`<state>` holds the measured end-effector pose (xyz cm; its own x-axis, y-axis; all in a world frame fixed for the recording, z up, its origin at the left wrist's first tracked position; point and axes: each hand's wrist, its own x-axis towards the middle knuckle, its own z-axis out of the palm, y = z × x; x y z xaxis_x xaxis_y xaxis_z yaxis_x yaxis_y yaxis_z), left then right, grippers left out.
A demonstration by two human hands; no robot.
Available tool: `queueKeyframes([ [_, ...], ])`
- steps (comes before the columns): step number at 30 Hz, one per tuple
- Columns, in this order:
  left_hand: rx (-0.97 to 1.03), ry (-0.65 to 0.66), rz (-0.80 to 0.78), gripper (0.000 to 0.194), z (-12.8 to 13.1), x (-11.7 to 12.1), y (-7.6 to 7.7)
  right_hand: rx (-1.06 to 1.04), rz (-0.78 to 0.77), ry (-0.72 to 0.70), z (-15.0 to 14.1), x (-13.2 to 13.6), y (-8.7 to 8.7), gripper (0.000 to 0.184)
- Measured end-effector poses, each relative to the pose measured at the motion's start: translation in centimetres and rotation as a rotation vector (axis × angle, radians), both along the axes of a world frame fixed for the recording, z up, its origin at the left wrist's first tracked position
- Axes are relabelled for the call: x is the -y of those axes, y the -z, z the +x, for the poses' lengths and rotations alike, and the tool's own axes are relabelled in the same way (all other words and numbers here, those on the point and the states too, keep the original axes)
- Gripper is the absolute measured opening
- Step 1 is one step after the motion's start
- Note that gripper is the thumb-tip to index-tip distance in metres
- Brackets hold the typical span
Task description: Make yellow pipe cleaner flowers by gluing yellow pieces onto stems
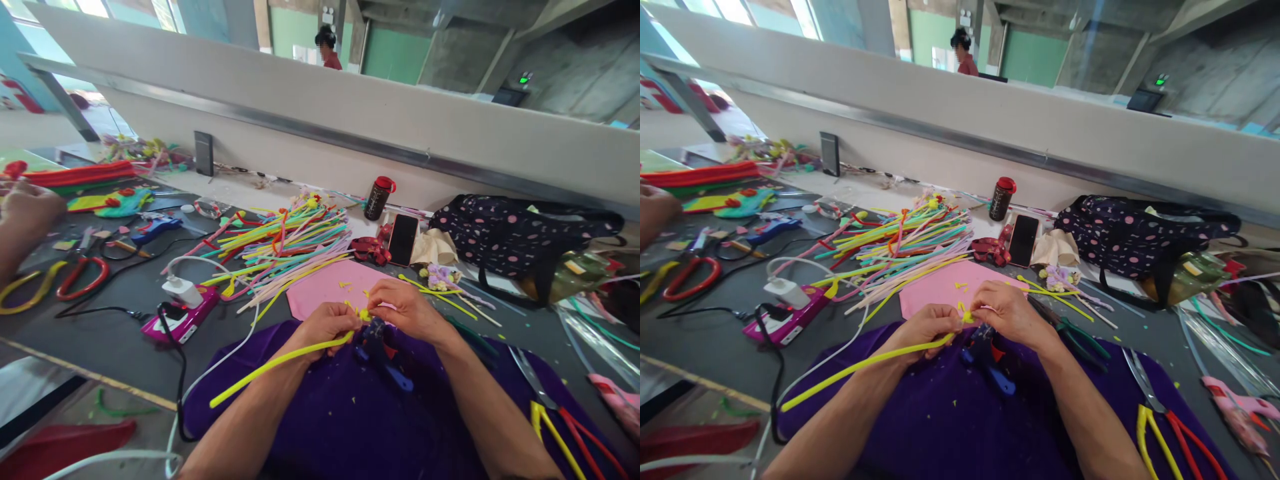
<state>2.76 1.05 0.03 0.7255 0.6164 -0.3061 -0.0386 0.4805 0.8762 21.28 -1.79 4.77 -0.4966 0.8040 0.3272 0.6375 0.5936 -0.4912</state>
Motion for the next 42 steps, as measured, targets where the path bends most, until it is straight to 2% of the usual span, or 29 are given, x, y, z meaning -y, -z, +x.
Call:
queueKeyframes([
  [5, 0.017, -0.018, -0.033, 0.018, -0.1, -0.2, 0.1, -0.134, -0.025, -0.005, 0.3, 0.0, 0.0, 0.015],
  [12, 0.116, 0.022, -0.143, 0.013, -0.5, -0.7, 0.3, -0.293, -0.083, 0.1, 1.1, 0.0, -0.3, 0.018],
  [14, 0.153, 0.052, -0.169, 0.012, -0.5, -0.7, 0.3, -0.307, -0.116, 0.08, 0.9, 0.1, -0.4, 0.021],
  [18, 0.177, 0.078, -0.196, 0.012, -0.6, -0.8, 0.4, -0.277, -0.145, 0.01, 0.0, 0.5, -0.4, 0.04],
  [20, 0.172, 0.087, -0.197, 0.013, -0.5, -0.8, 0.4, -0.251, -0.135, -0.006, -0.5, 0.7, -0.3, 0.044],
  [27, 0.164, 0.11, -0.189, 0.014, -0.4, -0.6, 0.3, -0.253, -0.075, -0.067, -0.9, 0.5, -0.2, 0.033],
  [42, 0.178, 0.108, -0.181, 0.013, -0.4, -0.5, 0.4, -0.243, -0.116, -0.079, -1.0, 0.4, 0.1, 0.022],
])
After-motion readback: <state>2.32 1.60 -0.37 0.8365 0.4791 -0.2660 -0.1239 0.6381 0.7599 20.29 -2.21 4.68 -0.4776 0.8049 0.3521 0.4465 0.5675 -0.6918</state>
